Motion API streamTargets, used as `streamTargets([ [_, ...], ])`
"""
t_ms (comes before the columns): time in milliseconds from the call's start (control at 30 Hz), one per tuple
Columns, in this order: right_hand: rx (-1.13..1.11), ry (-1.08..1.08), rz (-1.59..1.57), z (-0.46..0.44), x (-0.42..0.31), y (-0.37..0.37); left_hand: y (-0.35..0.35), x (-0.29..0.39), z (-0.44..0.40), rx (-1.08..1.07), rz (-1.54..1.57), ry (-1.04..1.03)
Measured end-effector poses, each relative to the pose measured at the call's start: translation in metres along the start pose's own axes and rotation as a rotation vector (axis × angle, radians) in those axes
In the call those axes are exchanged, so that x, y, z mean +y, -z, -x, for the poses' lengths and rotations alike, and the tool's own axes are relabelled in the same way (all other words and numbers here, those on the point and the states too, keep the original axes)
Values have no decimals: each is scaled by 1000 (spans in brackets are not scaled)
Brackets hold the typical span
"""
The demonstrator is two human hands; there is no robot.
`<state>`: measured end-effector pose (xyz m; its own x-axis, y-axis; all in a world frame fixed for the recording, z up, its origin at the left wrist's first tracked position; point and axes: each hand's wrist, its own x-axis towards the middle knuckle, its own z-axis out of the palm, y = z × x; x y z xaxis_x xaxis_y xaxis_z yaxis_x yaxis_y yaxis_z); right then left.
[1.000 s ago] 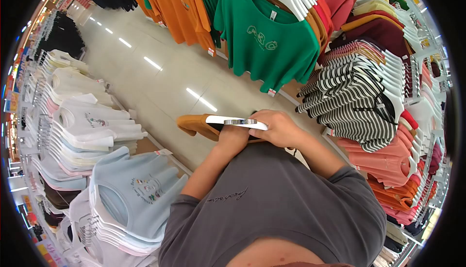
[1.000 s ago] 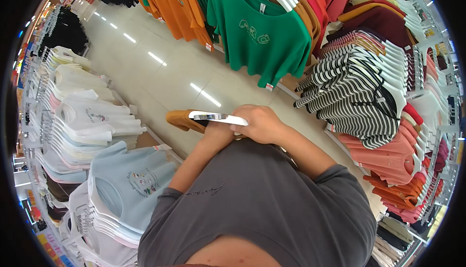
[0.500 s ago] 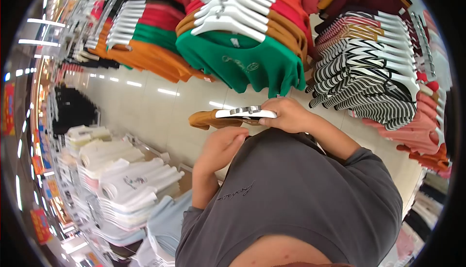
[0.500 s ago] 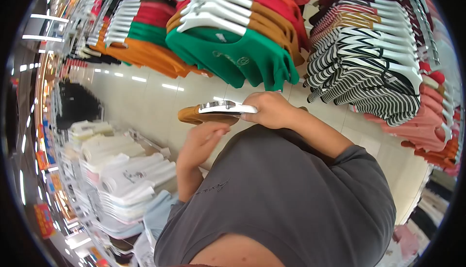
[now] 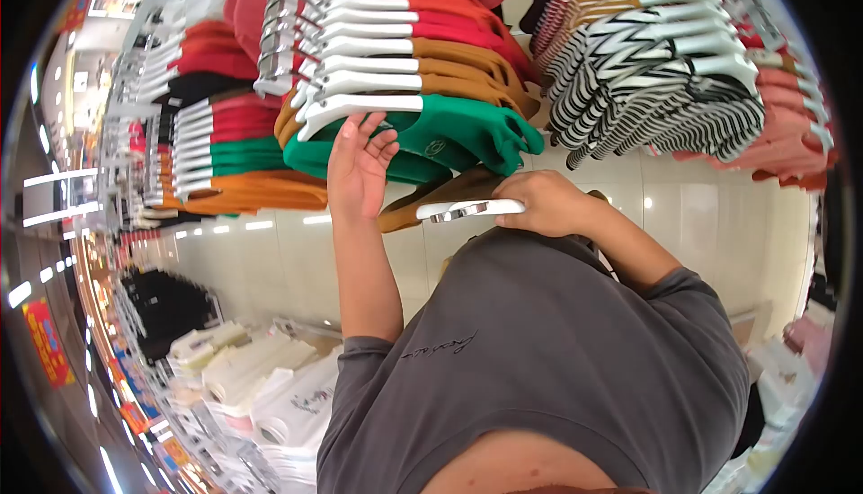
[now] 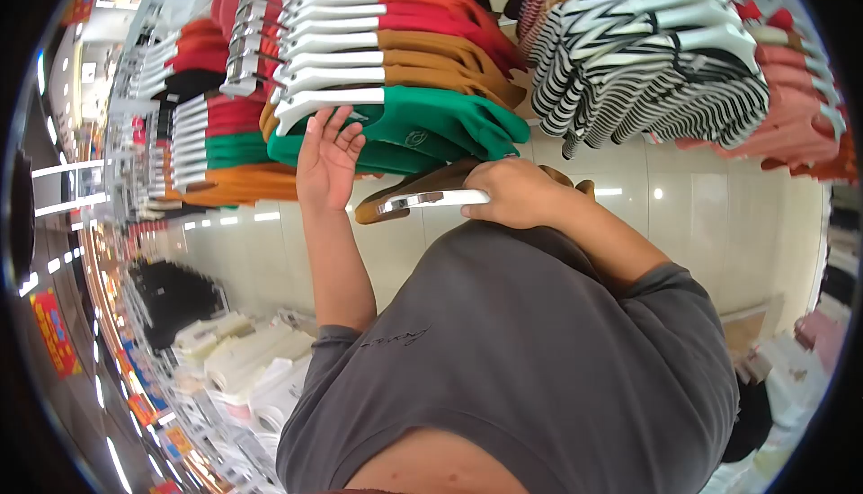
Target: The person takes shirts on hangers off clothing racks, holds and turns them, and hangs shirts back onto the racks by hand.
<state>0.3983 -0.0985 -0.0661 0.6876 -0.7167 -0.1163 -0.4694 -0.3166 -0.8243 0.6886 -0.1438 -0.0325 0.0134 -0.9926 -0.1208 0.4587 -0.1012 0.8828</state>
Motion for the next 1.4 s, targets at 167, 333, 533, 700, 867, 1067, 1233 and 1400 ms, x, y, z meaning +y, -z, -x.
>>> streamTargets([
  [167,116,-14,-11,24,-17,-4,6,-3,-32,-184,127,72],
  [333,159,-60,10,43,-45,-13,5,1,-19,-271,69,-58],
  [533,197,-66,1,52,-77,-23,57,17,18,-206,179,-298],
  [700,200,-85,32,47,-86,-28,156,32,78,-97,257,-410],
  [867,99,-252,-126,34,-97,-21,239,65,156,44,337,-511],
  [1067,39,-185,-21,9,-98,2,275,81,233,358,163,-780],
  [1233,12,-199,-47,-21,-104,17,275,79,277,608,0,-834],
  [1400,25,-176,-70,-52,-97,23,273,78,311,791,-186,-854],
])
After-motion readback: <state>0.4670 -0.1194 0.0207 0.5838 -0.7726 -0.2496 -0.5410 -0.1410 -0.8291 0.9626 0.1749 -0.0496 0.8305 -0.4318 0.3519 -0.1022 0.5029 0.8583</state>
